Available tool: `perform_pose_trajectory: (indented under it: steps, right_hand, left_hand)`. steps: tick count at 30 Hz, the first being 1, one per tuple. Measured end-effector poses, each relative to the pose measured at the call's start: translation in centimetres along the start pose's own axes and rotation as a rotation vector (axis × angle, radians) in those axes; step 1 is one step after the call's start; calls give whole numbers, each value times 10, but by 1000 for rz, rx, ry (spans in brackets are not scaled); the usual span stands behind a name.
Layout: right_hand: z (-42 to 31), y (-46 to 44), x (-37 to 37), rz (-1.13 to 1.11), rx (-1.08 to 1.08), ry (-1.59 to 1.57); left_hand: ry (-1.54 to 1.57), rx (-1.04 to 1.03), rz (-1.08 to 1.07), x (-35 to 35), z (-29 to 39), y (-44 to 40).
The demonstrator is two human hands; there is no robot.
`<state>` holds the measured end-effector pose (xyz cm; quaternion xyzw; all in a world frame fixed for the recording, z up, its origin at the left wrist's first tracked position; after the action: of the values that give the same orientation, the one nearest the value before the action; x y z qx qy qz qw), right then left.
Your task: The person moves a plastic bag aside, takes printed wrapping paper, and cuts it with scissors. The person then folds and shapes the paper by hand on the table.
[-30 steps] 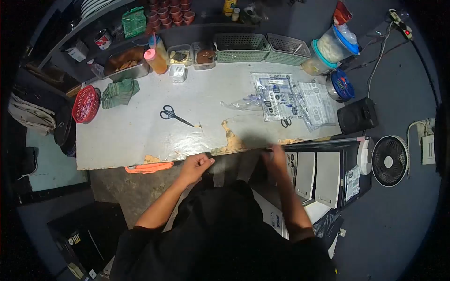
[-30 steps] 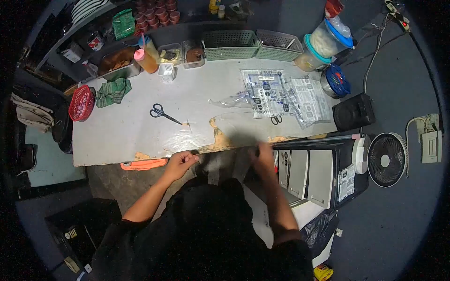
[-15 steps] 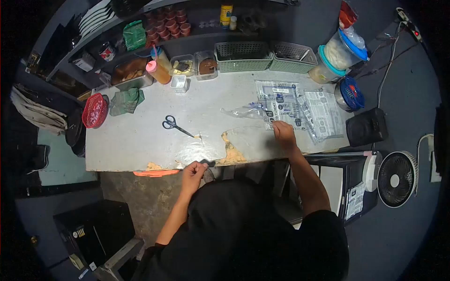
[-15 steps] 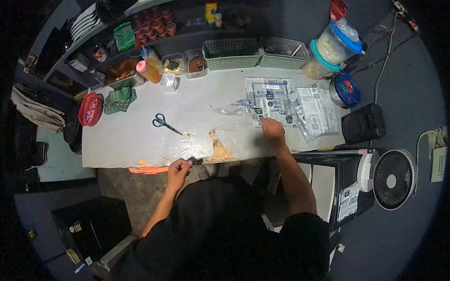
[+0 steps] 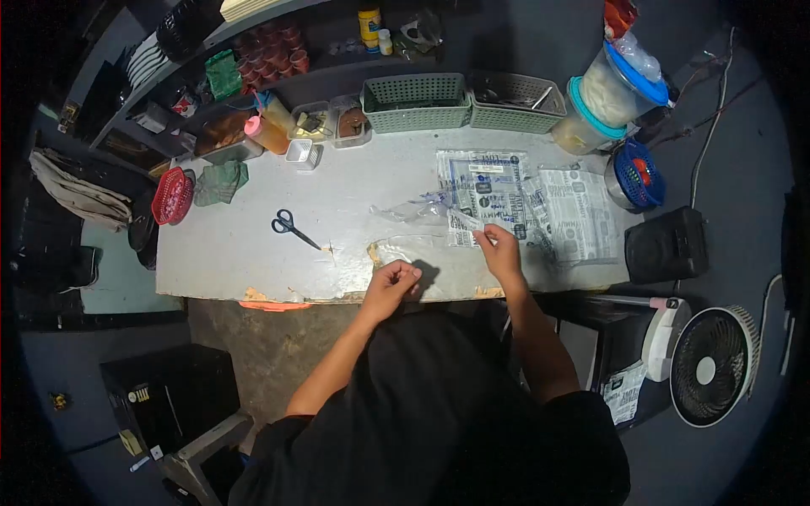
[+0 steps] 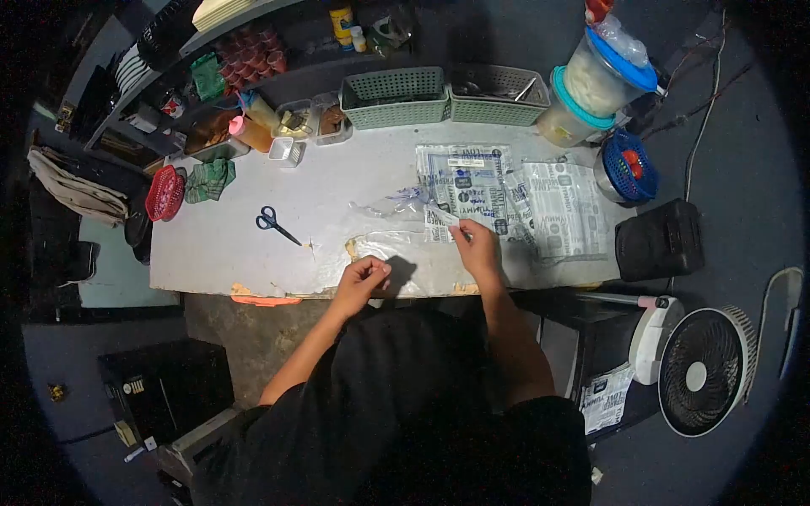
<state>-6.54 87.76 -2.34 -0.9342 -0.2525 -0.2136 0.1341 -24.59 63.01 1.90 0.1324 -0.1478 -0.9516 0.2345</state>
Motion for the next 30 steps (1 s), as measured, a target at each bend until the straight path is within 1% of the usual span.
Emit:
perform_pose_trajectory:
  steps: [1, 2, 4, 5, 6, 8, 9, 10, 12, 13, 16, 17, 18, 20, 21, 22, 24, 25, 26, 28, 29, 30]
  right_hand:
    - [-6, 2, 4, 22, -31, -17]
    - [-10, 2, 4, 20, -22, -23]
    - [-19, 5, 9, 88, 65, -30]
    - [-21, 4, 11, 99, 145, 63]
    - [-23, 5, 11, 94, 143, 62]
    - [-30, 7, 11, 138, 132, 85]
    - [-35, 7, 12, 88, 88, 74]
    - [-44, 7, 15, 89, 92, 73]
    - [-56, 10, 17, 10, 122, 129]
    - [-56, 12, 17, 69, 307, 237]
    - [-76, 21, 33, 88, 365, 267]
    - [-81, 23, 38, 77, 371, 266]
    - [-86, 27, 43, 78, 369, 270]
    - [-100, 37, 50, -29, 408, 230]
    - [-110, 41, 52, -149, 380, 202]
    - [-116, 45, 56, -150, 380, 205]
    - [-120, 51, 53, -371, 285, 20]
    - [-126, 52, 56, -367, 281, 45]
    - [-131, 51, 61, -370, 281, 44]
    - [-142, 50, 66, -486, 213, -175]
    - [-149, 46, 68, -497, 214, -180]
    - [-158, 37, 75, -427, 228, -168]
  left_hand:
    - [95, 48, -46, -6, -5, -9]
    - [92, 40, -40, -13, 2, -16]
    - [195, 151, -131, -34, 5, -29]
    - [211, 153, -191, -41, 3, -40]
    - [214, 156, -187, -49, 5, -51]
    - [401, 325, -160, -68, 2, -71]
    - [354, 379, -167, -71, -12, -86]
    - [353, 375, -168, -73, -23, -101]
    - [554, 511, -114, -81, -40, -119]
    - [559, 510, -117, -84, -42, -125]
    - [633, 474, -113, -94, -42, -140]
    - [652, 432, -135, -99, -35, -141]
    - [653, 434, -139, -105, -26, -138]
    - [610, 281, -216, -115, -2, -136]
    - [716, 327, -236, -117, -3, -137]
    - [719, 327, -237, -115, -4, -136]
    - [523, 338, -166, -107, -7, -132]
    - [425, 344, -128, -101, -9, -129]
    - [427, 344, -125, -96, -10, -125]
    - [199, 260, -121, -83, -15, -111]
    - [232, 212, -83, -86, 3, -95]
    - [234, 211, -71, -85, 15, -85]
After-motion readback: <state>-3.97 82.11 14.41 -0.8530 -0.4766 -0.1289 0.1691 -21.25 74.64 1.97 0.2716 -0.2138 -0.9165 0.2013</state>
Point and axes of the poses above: each hand's wrist, its own y-axis away from the middle knuckle, its own x-axis out of the back of the hand, z = x × y, the point moved 5 cm from there along -y, towards the middle knuckle, and after that the axes turned 2 degrees about z, right-handed, at the moved point
